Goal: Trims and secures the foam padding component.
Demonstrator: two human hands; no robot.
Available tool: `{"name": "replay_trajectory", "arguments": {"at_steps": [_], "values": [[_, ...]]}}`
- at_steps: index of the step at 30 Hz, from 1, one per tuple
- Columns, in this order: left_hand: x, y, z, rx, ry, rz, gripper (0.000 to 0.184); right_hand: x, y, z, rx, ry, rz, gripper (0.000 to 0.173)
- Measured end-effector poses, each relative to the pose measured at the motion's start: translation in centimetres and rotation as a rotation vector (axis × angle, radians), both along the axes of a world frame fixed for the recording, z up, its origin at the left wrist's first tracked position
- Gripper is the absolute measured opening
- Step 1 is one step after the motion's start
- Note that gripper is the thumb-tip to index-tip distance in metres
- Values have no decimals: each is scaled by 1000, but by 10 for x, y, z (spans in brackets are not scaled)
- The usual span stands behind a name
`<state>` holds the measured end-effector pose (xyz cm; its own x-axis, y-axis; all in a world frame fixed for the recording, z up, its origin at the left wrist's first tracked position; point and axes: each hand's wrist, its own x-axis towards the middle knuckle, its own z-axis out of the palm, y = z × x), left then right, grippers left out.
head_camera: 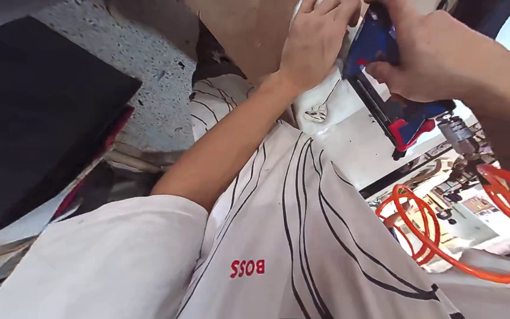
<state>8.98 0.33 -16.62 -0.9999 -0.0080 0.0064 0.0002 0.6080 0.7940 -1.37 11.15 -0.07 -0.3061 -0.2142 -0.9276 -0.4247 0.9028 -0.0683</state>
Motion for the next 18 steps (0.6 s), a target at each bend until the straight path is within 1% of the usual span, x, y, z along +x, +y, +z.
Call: {"name": "replay_trajectory", "arguments": {"at_steps": [2, 4, 7, 11, 13, 15, 16, 18], "values": [[1, 0, 0, -29, -54, 48, 23, 3, 8, -1, 5, 35, -91, 47], [2, 1, -2, -53, -62, 94, 25, -4, -7, -5, 54, -29, -48, 55], [3, 2, -2, -56, -67, 122, 24, 3, -21, -6, 55, -22, 56, 72], [3, 2, -3, -59, -68, 123, 29, 10, -31, -9, 116, -12, 94, 80], [2, 0, -1, -64, -59, 103, 29, 12, -29, -1, 84, 11, 102, 82], [-1, -4, 2, -68, -98, 46, 27, 19, -14, 22, -31, 115, 78, 82], [-2, -5, 2, -72, -103, 33, 26, 26, 2, 35, -81, 197, 48, 83], [-1, -5, 0, -85, -66, 15, 25, 47, 45, 56, -98, 347, -99, 91]]}}
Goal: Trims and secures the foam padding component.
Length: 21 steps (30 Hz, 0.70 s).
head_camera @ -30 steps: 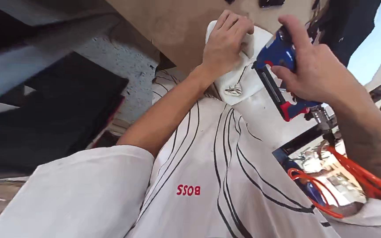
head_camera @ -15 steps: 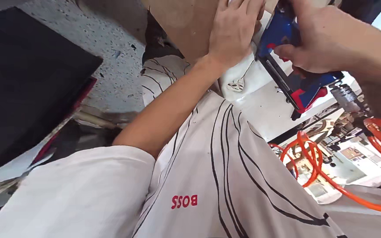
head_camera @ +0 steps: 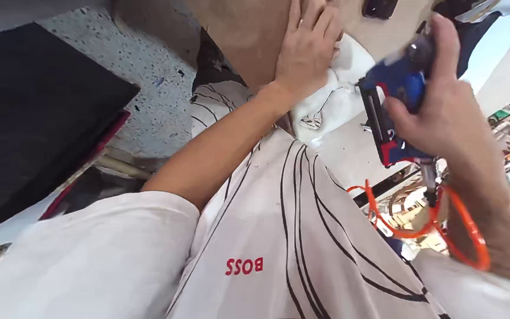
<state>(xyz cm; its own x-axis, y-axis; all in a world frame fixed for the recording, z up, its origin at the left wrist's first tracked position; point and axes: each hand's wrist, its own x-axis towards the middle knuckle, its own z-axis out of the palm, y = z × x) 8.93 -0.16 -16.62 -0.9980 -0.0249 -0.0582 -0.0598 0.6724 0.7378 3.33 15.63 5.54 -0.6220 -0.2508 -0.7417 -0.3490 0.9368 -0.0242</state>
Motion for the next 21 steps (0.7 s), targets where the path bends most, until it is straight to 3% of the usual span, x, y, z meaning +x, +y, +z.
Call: {"name": "replay_trajectory", "arguments": {"at_steps": [1, 4, 6, 7, 9, 13, 16, 18, 21], "values": [[1, 0, 0, -5, 15, -25, 27, 16, 27, 9, 2, 38, -116, 91], [-1, -7, 4, -69, 16, -159, 44, 90, 110, 15, 72, 56, -470, 65], [-6, -12, 12, -141, -27, -285, 71, 153, 146, 7, 115, 71, -627, 72], [-10, -14, 17, -175, -56, -336, 81, 188, 161, -4, 91, 128, -658, 77], [-22, -14, 31, -246, -126, -418, 84, 259, 190, -38, 6, 297, -655, 78], [-48, -1, 56, -364, -313, -559, 86, 342, 232, -112, -209, 496, -641, 59], [-58, 1, 58, -418, -391, -658, 79, 330, 243, -126, -259, 570, -715, 58], [-63, 2, 58, -469, -392, -694, 80, 288, 247, -112, -244, 661, -796, 63], [-69, 6, 69, -483, -473, -710, 83, 221, 277, -115, -303, 591, -758, 50]]}}
